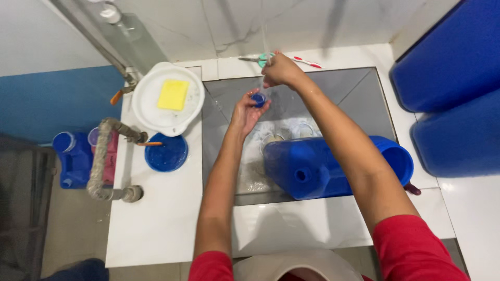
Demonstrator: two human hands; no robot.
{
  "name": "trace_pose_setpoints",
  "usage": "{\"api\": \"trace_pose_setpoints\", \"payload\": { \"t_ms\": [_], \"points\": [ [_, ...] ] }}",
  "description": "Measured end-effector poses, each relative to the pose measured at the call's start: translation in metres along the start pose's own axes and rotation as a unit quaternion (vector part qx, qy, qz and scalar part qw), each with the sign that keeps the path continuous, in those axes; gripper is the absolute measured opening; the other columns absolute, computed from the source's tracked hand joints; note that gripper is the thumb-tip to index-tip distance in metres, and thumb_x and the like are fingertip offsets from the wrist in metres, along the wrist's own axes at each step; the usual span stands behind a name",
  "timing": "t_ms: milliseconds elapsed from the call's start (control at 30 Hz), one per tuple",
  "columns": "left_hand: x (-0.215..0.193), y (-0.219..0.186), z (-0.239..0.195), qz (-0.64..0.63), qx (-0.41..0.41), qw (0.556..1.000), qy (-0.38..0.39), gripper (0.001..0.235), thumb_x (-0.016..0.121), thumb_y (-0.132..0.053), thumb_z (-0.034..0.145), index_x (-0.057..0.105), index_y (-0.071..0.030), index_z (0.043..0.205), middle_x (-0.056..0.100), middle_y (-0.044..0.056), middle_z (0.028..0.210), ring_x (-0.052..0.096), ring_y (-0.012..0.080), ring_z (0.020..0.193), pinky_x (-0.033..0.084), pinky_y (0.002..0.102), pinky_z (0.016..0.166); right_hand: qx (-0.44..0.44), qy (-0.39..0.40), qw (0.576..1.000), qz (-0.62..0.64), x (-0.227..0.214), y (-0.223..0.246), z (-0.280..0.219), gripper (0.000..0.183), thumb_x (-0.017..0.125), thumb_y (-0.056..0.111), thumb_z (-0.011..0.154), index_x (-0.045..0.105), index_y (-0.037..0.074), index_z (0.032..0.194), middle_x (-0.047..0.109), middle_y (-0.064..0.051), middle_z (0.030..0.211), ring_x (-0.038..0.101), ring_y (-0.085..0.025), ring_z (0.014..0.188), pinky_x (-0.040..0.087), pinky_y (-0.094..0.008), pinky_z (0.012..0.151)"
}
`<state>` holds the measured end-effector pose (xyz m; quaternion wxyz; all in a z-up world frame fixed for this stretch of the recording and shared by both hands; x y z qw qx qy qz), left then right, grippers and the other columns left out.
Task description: The person cleans a blue water container and its lid by scrubbing them with a sponge and a toothbrush under running water, then rinses the container and lid before placing the container aside.
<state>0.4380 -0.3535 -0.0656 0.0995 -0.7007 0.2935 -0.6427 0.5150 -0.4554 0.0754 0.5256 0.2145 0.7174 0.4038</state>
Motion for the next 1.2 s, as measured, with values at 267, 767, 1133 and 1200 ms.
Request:
{"api": "trace_pose_setpoints", "payload": {
  "t_ms": [267, 767, 1133, 1200],
  "points": [
    [-0.042, 0.038, 0.093, 0.043, 0.032, 0.994, -0.09, 0.021, 0.059, -0.008, 0.099, 0.056, -0.007, 0.12, 0.067, 0.011, 0.106, 0.067, 0.0232, 0.09, 0.058, 0.035, 0.075, 0.067, 0.057, 0.996, 0.02, 0.004, 0.01, -0.002, 0.019, 0.059, 0.008, 0.081, 0.076, 0.004, 0.085, 0.071, -0.012, 0.069, 0.064, -0.016, 0.055, 0.051, -0.032, 0.052],
    [0.021, 0.007, 0.072, 0.171, 0.04, 0.983, -0.061, 0.023, 0.059, -0.012, 0.104, 0.057, -0.01, 0.127, 0.059, 0.008, 0.087, 0.049, 0.0185, 0.066, 0.04, 0.035, 0.056, -0.036, -0.061, 0.985, -0.156, -0.011, 0.023, 0.01, 0.03, 0.066, 0.021, 0.089, 0.073, -0.007, 0.084, 0.068, -0.027, 0.072, 0.07, -0.033, 0.065, 0.056, -0.042, 0.065],
    [0.023, -0.003, 0.089, 0.118, 0.008, 0.989, -0.083, 0.028, 0.047, -0.028, 0.108, 0.058, -0.007, 0.125, 0.067, 0.006, 0.093, 0.064, 0.019, 0.076, 0.053, 0.035, 0.062, 0.004, -0.053, 0.994, -0.095, -0.024, 0.039, 0.0, 0.025, 0.067, 0.02, 0.084, 0.075, -0.004, 0.086, 0.071, -0.02, 0.069, 0.074, -0.028, 0.063, 0.059, -0.039, 0.061],
    [0.019, 0.006, 0.094, 0.061, 0.006, 0.998, -0.033, 0.031, 0.05, -0.03, 0.109, 0.057, -0.006, 0.127, 0.067, 0.008, 0.096, 0.065, 0.022, 0.081, 0.056, 0.037, 0.069, 0.018, -0.046, 0.997, -0.057, -0.021, 0.026, -0.002, 0.026, 0.067, 0.021, 0.086, 0.075, -0.004, 0.089, 0.072, -0.019, 0.071, 0.075, -0.026, 0.062, 0.06, -0.038, 0.059]
  ]
}}
Point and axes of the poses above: each hand's wrist, its own z-axis towards the middle knuckle, its own x-axis out of the palm, y = z × x, the point moved 10 cm from there along z, towards the middle knuckle
